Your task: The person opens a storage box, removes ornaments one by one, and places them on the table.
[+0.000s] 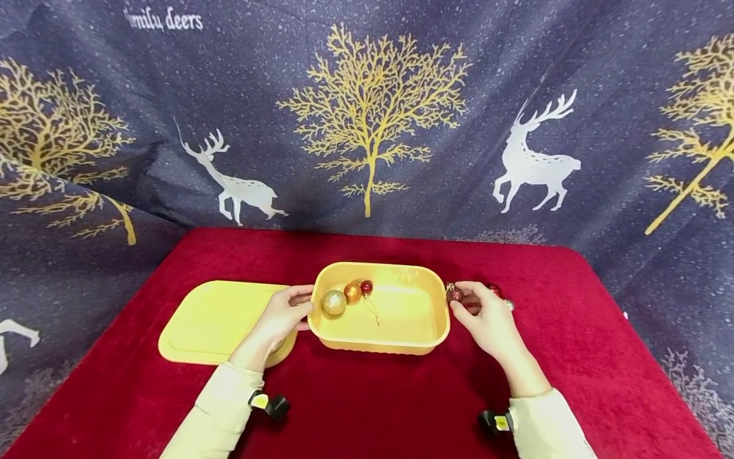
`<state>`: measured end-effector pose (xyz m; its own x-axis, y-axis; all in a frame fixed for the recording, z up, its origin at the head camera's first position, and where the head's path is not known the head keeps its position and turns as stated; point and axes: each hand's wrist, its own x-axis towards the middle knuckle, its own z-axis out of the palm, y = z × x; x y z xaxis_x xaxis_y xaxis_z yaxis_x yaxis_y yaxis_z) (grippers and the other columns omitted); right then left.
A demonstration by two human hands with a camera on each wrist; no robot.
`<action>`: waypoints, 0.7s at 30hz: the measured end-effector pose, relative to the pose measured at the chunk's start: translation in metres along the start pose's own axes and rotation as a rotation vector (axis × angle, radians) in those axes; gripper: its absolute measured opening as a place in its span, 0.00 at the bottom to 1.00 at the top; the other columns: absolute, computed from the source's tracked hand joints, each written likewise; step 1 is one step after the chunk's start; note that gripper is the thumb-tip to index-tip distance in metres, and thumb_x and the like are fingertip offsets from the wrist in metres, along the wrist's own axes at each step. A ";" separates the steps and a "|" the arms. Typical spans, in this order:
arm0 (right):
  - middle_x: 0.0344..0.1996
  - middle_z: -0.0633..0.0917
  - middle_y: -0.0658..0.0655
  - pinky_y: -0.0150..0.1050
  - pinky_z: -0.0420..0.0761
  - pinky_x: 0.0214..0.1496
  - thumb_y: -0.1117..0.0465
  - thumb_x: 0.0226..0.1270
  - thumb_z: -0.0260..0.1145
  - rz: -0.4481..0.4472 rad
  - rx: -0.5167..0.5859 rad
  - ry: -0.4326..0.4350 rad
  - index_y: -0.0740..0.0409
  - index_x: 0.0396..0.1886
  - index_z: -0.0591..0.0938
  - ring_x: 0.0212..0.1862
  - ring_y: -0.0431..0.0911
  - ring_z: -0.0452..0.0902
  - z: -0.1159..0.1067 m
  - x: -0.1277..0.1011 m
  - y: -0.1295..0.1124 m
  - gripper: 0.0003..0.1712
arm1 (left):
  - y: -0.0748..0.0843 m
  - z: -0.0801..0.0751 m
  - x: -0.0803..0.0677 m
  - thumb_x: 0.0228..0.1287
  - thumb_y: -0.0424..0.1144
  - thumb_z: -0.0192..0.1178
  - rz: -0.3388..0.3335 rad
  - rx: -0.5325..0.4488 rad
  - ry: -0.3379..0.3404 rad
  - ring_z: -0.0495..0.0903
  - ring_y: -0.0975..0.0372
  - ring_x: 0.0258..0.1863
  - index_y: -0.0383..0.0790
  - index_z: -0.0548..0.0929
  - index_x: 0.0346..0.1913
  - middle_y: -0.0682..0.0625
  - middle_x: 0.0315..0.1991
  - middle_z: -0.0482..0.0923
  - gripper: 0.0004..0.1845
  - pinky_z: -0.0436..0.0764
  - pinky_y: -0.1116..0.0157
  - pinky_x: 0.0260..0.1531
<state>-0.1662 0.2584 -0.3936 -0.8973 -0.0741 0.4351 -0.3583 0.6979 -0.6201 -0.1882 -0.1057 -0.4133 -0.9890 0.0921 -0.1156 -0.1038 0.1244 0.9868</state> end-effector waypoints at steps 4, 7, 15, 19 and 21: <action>0.34 0.86 0.61 0.18 0.75 0.30 0.68 0.56 0.68 0.020 -0.025 -0.007 0.63 0.49 0.81 0.31 0.26 0.75 -0.006 -0.002 0.005 0.19 | -0.001 0.001 0.002 0.57 0.28 0.53 -0.030 -0.014 0.001 0.81 0.48 0.46 0.29 0.70 0.62 0.31 0.55 0.75 0.27 0.86 0.57 0.35; 0.33 0.86 0.61 0.17 0.75 0.29 0.68 0.55 0.68 0.035 -0.034 -0.012 0.63 0.47 0.80 0.30 0.25 0.75 -0.010 -0.004 0.010 0.17 | 0.002 0.001 0.000 0.57 0.27 0.53 -0.040 -0.013 0.003 0.81 0.46 0.47 0.29 0.71 0.62 0.31 0.55 0.75 0.26 0.86 0.58 0.35; 0.35 0.86 0.65 0.14 0.74 0.34 0.67 0.53 0.70 0.085 -0.071 -0.015 0.64 0.43 0.78 0.33 0.18 0.71 -0.023 -0.005 0.018 0.17 | -0.003 0.001 0.002 0.56 0.28 0.53 -0.029 -0.010 0.011 0.82 0.49 0.45 0.31 0.72 0.61 0.33 0.54 0.77 0.25 0.86 0.58 0.35; 0.34 0.86 0.65 0.13 0.72 0.33 0.67 0.52 0.71 0.097 -0.104 -0.019 0.65 0.43 0.77 0.31 0.17 0.70 -0.028 -0.006 0.025 0.18 | -0.001 0.001 0.002 0.56 0.28 0.53 -0.029 -0.007 0.010 0.82 0.48 0.46 0.31 0.73 0.61 0.32 0.55 0.76 0.25 0.86 0.57 0.36; 0.34 0.86 0.64 0.13 0.70 0.31 0.66 0.52 0.71 0.105 -0.139 -0.025 0.64 0.43 0.77 0.30 0.17 0.69 -0.031 -0.007 0.028 0.18 | -0.001 0.001 0.002 0.56 0.28 0.53 -0.032 -0.011 0.012 0.81 0.48 0.47 0.31 0.73 0.61 0.32 0.55 0.76 0.25 0.86 0.57 0.36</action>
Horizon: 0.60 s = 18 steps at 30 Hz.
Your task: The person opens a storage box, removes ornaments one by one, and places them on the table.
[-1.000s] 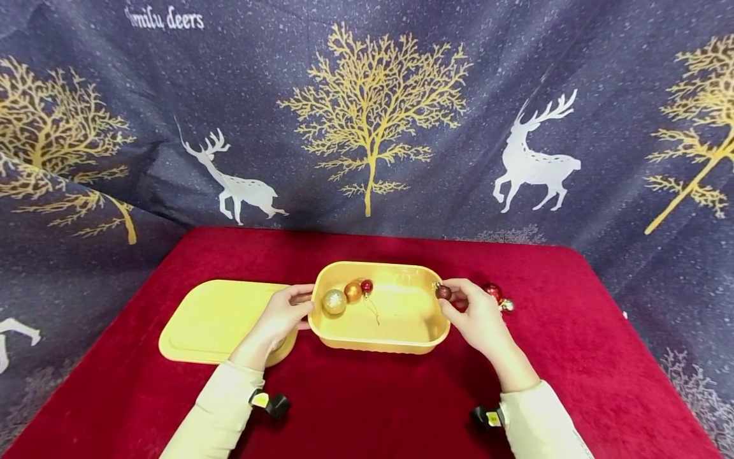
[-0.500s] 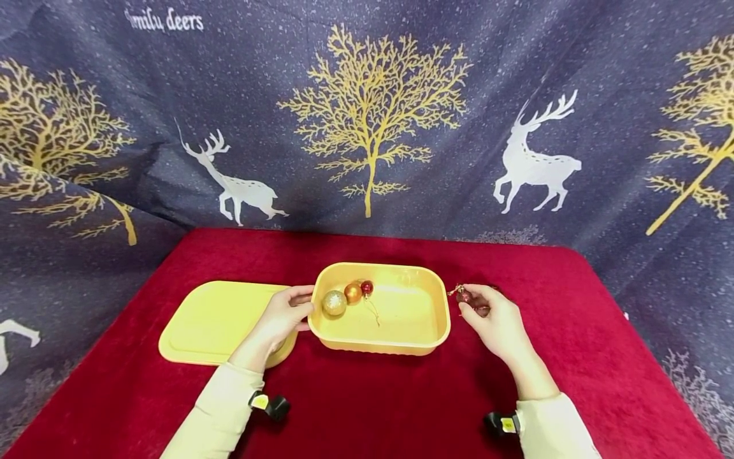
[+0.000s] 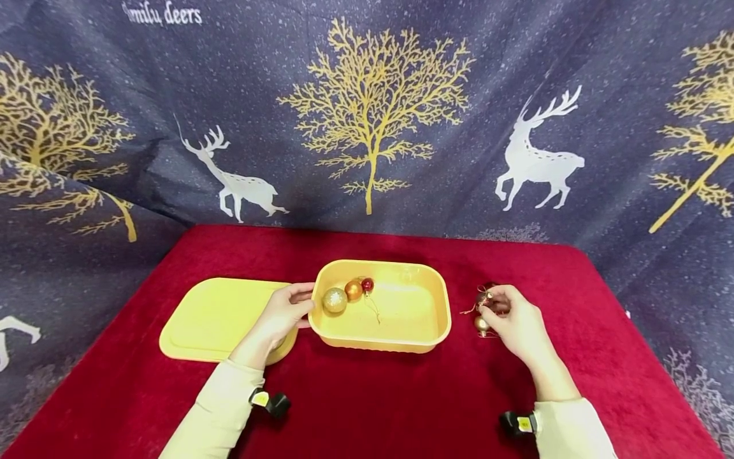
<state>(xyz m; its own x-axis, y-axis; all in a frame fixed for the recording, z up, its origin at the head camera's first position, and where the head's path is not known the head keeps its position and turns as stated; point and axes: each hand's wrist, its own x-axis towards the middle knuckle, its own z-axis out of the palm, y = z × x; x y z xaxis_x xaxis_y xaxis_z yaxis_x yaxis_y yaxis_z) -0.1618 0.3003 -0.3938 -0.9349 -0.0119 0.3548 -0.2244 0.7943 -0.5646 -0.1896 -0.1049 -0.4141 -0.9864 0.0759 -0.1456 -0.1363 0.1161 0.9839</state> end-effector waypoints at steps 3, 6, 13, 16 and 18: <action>0.33 0.86 0.63 0.16 0.69 0.31 0.63 0.52 0.71 0.020 -0.050 -0.008 0.62 0.42 0.77 0.30 0.18 0.69 -0.004 -0.001 0.004 0.18 | 0.001 0.000 -0.001 0.57 0.28 0.53 0.003 -0.002 -0.002 0.81 0.47 0.48 0.31 0.72 0.61 0.31 0.55 0.75 0.26 0.86 0.57 0.36; 0.32 0.86 0.62 0.20 0.69 0.30 0.61 0.52 0.72 0.039 -0.090 -0.018 0.62 0.42 0.78 0.29 0.20 0.70 -0.009 -0.002 0.008 0.18 | 0.002 0.001 -0.001 0.57 0.28 0.53 0.002 -0.006 -0.004 0.81 0.47 0.48 0.31 0.72 0.61 0.31 0.55 0.75 0.26 0.86 0.58 0.35; 0.32 0.86 0.60 0.27 0.73 0.28 0.59 0.52 0.71 0.084 -0.126 -0.095 0.62 0.40 0.79 0.27 0.20 0.69 -0.013 -0.005 0.017 0.17 | 0.000 0.000 0.001 0.57 0.28 0.53 -0.003 -0.007 -0.002 0.81 0.48 0.47 0.30 0.71 0.61 0.31 0.55 0.75 0.26 0.86 0.58 0.35; 0.30 0.86 0.60 0.29 0.75 0.28 0.59 0.52 0.71 0.096 -0.140 -0.132 0.63 0.39 0.79 0.27 0.23 0.71 -0.013 -0.006 0.020 0.17 | 0.000 0.000 0.001 0.57 0.28 0.53 -0.005 -0.005 -0.001 0.81 0.48 0.47 0.30 0.71 0.61 0.31 0.55 0.75 0.26 0.86 0.58 0.35; 0.28 0.85 0.59 0.31 0.75 0.27 0.59 0.52 0.71 0.099 -0.149 -0.157 0.64 0.38 0.79 0.27 0.29 0.74 -0.013 -0.007 0.022 0.17 | 0.000 0.000 0.001 0.57 0.28 0.53 -0.005 -0.004 -0.001 0.82 0.48 0.47 0.30 0.71 0.62 0.31 0.55 0.75 0.26 0.86 0.58 0.35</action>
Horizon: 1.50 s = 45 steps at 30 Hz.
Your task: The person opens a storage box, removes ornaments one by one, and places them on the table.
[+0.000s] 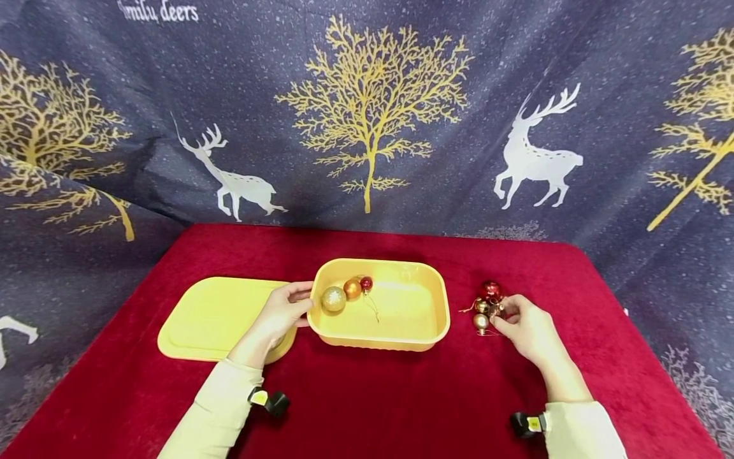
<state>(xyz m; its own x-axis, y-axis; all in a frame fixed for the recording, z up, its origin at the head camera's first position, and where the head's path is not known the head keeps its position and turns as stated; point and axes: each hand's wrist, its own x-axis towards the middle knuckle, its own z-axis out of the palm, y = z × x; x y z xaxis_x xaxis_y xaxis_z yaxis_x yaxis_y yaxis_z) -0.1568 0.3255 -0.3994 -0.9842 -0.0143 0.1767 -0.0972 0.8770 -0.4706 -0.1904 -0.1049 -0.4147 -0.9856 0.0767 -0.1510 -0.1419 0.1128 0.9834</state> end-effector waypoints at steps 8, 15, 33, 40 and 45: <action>0.25 0.84 0.58 0.36 0.73 0.26 0.60 0.51 0.70 0.001 -0.028 -0.057 0.66 0.37 0.77 0.27 0.44 0.78 0.001 0.000 0.003 0.17 | 0.001 0.000 0.000 0.57 0.28 0.53 0.002 -0.001 0.001 0.81 0.48 0.47 0.30 0.71 0.62 0.31 0.55 0.75 0.26 0.86 0.58 0.35; 0.30 0.84 0.62 0.35 0.74 0.27 0.61 0.51 0.71 -0.016 -0.023 -0.074 0.66 0.38 0.79 0.29 0.46 0.79 0.002 0.001 0.003 0.17 | 0.000 0.001 0.001 0.56 0.28 0.53 0.010 -0.001 0.006 0.81 0.50 0.45 0.30 0.72 0.61 0.32 0.54 0.76 0.26 0.86 0.58 0.35; 0.34 0.87 0.60 0.40 0.79 0.35 0.60 0.56 0.69 -0.141 -0.044 0.086 0.61 0.37 0.83 0.36 0.52 0.83 -0.001 0.002 -0.019 0.11 | -0.001 0.000 0.000 0.56 0.28 0.53 0.008 0.007 0.015 0.81 0.51 0.45 0.30 0.73 0.61 0.32 0.54 0.76 0.26 0.86 0.59 0.33; 0.33 0.87 0.57 0.36 0.78 0.33 0.61 0.54 0.70 -0.190 -0.011 0.146 0.58 0.36 0.84 0.32 0.46 0.81 0.006 0.006 -0.031 0.09 | 0.000 0.000 -0.001 0.58 0.28 0.53 0.001 0.003 0.005 0.81 0.49 0.47 0.31 0.72 0.61 0.32 0.55 0.76 0.25 0.86 0.59 0.34; 0.34 0.87 0.57 0.38 0.80 0.34 0.63 0.54 0.70 -0.219 0.019 0.151 0.59 0.37 0.84 0.31 0.36 0.79 0.008 0.009 -0.039 0.10 | 0.000 0.000 0.000 0.57 0.28 0.53 -0.006 0.015 0.008 0.81 0.50 0.46 0.32 0.72 0.61 0.33 0.55 0.76 0.25 0.86 0.59 0.35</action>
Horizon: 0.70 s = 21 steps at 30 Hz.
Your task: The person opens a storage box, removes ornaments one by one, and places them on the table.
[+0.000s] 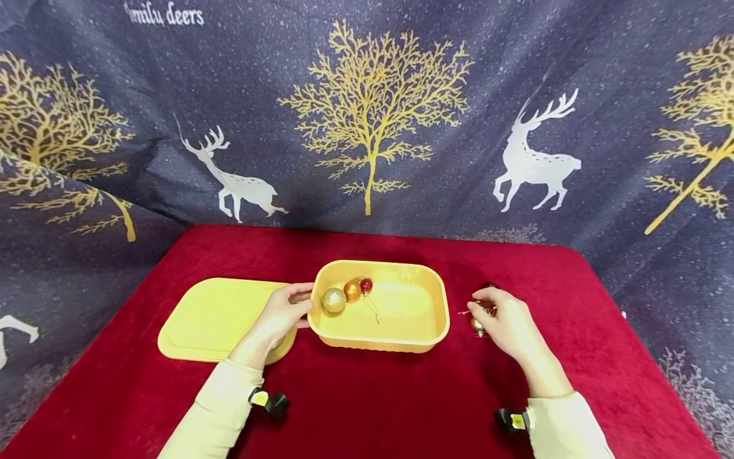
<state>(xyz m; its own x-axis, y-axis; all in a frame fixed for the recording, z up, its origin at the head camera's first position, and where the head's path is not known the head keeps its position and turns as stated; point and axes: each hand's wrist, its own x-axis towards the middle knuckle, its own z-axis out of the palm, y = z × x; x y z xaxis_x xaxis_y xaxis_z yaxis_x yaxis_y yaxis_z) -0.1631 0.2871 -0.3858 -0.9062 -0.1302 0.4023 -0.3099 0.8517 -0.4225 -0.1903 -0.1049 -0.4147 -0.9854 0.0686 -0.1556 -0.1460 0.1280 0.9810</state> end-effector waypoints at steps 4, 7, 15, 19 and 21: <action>0.32 0.87 0.55 0.37 0.81 0.31 0.63 0.55 0.69 -0.004 0.022 -0.014 0.59 0.37 0.84 0.29 0.32 0.77 0.003 0.003 -0.007 0.09 | -0.001 0.000 0.000 0.57 0.28 0.54 -0.004 -0.001 0.005 0.81 0.51 0.46 0.32 0.72 0.61 0.34 0.55 0.77 0.25 0.86 0.59 0.35; 0.31 0.87 0.55 0.31 0.79 0.30 0.63 0.57 0.68 0.007 0.052 -0.033 0.59 0.38 0.84 0.28 0.31 0.77 0.004 0.004 -0.012 0.09 | -0.001 0.000 0.000 0.57 0.28 0.54 0.002 -0.006 0.004 0.82 0.51 0.45 0.32 0.72 0.61 0.34 0.55 0.77 0.25 0.86 0.59 0.34; 0.32 0.86 0.57 0.33 0.80 0.25 0.62 0.59 0.68 0.036 0.126 -0.074 0.61 0.41 0.83 0.27 0.39 0.78 0.012 0.009 -0.025 0.11 | -0.002 -0.001 0.000 0.57 0.28 0.53 0.008 -0.005 -0.003 0.82 0.49 0.46 0.31 0.72 0.61 0.32 0.55 0.76 0.25 0.86 0.59 0.35; 0.34 0.86 0.55 0.38 0.83 0.34 0.62 0.57 0.69 -0.004 0.094 -0.042 0.58 0.39 0.84 0.32 0.40 0.79 0.016 0.012 -0.031 0.10 | -0.002 -0.001 0.000 0.57 0.28 0.53 -0.001 0.002 0.004 0.82 0.50 0.46 0.32 0.73 0.61 0.34 0.55 0.76 0.25 0.86 0.60 0.35; 0.33 0.87 0.53 0.37 0.81 0.35 0.62 0.56 0.70 -0.019 0.092 -0.023 0.57 0.38 0.85 0.32 0.37 0.79 0.018 0.013 -0.034 0.09 | -0.002 0.000 0.001 0.57 0.28 0.53 0.005 0.007 0.005 0.82 0.50 0.45 0.32 0.73 0.61 0.33 0.55 0.77 0.25 0.86 0.60 0.34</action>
<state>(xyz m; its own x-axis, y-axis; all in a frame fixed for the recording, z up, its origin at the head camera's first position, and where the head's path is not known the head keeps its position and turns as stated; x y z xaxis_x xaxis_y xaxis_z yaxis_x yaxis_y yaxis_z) -0.1698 0.2474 -0.3809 -0.9060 -0.1585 0.3925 -0.3513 0.7987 -0.4885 -0.1906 -0.1053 -0.4167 -0.9866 0.0647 -0.1497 -0.1401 0.1343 0.9810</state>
